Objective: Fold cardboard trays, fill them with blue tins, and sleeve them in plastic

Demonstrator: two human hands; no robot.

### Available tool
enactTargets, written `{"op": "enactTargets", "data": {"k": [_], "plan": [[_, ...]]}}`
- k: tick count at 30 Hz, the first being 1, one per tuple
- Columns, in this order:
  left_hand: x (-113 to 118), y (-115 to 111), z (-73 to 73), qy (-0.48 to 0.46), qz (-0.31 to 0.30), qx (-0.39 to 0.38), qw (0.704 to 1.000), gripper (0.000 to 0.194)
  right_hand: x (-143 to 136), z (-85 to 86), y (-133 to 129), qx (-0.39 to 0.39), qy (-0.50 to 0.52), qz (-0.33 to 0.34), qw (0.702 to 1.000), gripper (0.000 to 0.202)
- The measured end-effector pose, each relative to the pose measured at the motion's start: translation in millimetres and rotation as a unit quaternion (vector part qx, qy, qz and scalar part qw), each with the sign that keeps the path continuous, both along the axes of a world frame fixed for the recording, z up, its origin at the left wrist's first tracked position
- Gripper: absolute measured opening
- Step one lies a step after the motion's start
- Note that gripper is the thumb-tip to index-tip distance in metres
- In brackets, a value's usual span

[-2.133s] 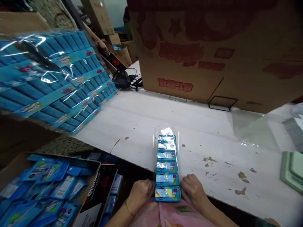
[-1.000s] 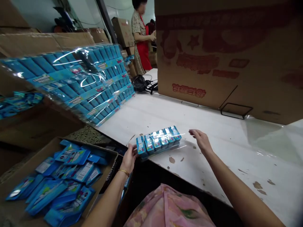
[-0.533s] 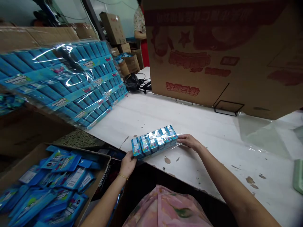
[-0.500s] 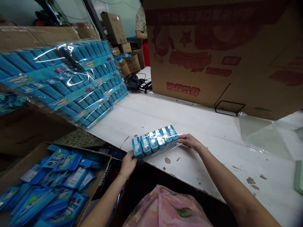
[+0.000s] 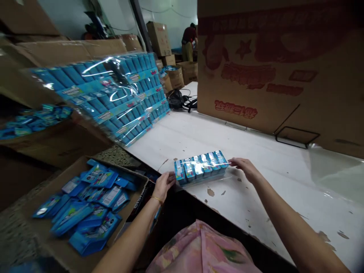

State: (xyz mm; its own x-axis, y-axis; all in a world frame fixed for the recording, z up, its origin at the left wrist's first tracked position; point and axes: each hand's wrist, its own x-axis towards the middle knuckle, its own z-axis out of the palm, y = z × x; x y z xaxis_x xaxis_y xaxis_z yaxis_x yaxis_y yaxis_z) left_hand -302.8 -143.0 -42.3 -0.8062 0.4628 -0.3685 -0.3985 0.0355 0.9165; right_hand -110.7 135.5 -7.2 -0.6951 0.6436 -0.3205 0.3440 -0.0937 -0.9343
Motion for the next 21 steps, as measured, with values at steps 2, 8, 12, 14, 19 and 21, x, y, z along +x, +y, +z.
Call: {"op": "enactTargets", "data": {"k": [2, 8, 12, 14, 19, 21], "plan": [[-0.2, 1.3, 11.1, -0.016, 0.035, 0.026, 0.999, 0.044, -3.0, 11.2, -1.3, 0.031, 0.000, -0.013, 0.999, 0.041], [-9.3, 9.5, 43.1, -0.010, 0.003, -0.028, 1.000, 0.036, -18.6, 26.6, -6.7, 0.054, 0.022, -0.037, 0.998, 0.027], [-8.4, 7.8, 52.3, -0.037, -0.003, -0.004, 0.999, 0.030, -25.1, 17.2, -5.2, 0.002, 0.006, -0.066, 0.998, 0.021], [-5.5, 4.8, 47.7, -0.087, 0.002, 0.021, 0.996, 0.027, -26.5, 7.3, -6.7, -0.028, -0.004, -0.064, 0.998, 0.018], [-0.9, -1.4, 16.7, -0.155, -0.010, 0.007, 0.988, 0.016, -25.3, -18.1, -16.4, -0.085, -0.005, -0.020, 0.996, 0.011], [-1.7, -3.1, 6.4, -0.149, -0.017, 0.005, 0.989, 0.011, -22.9, -23.6, -17.8, -0.093, 0.011, -0.001, 0.996, 0.019]]}}
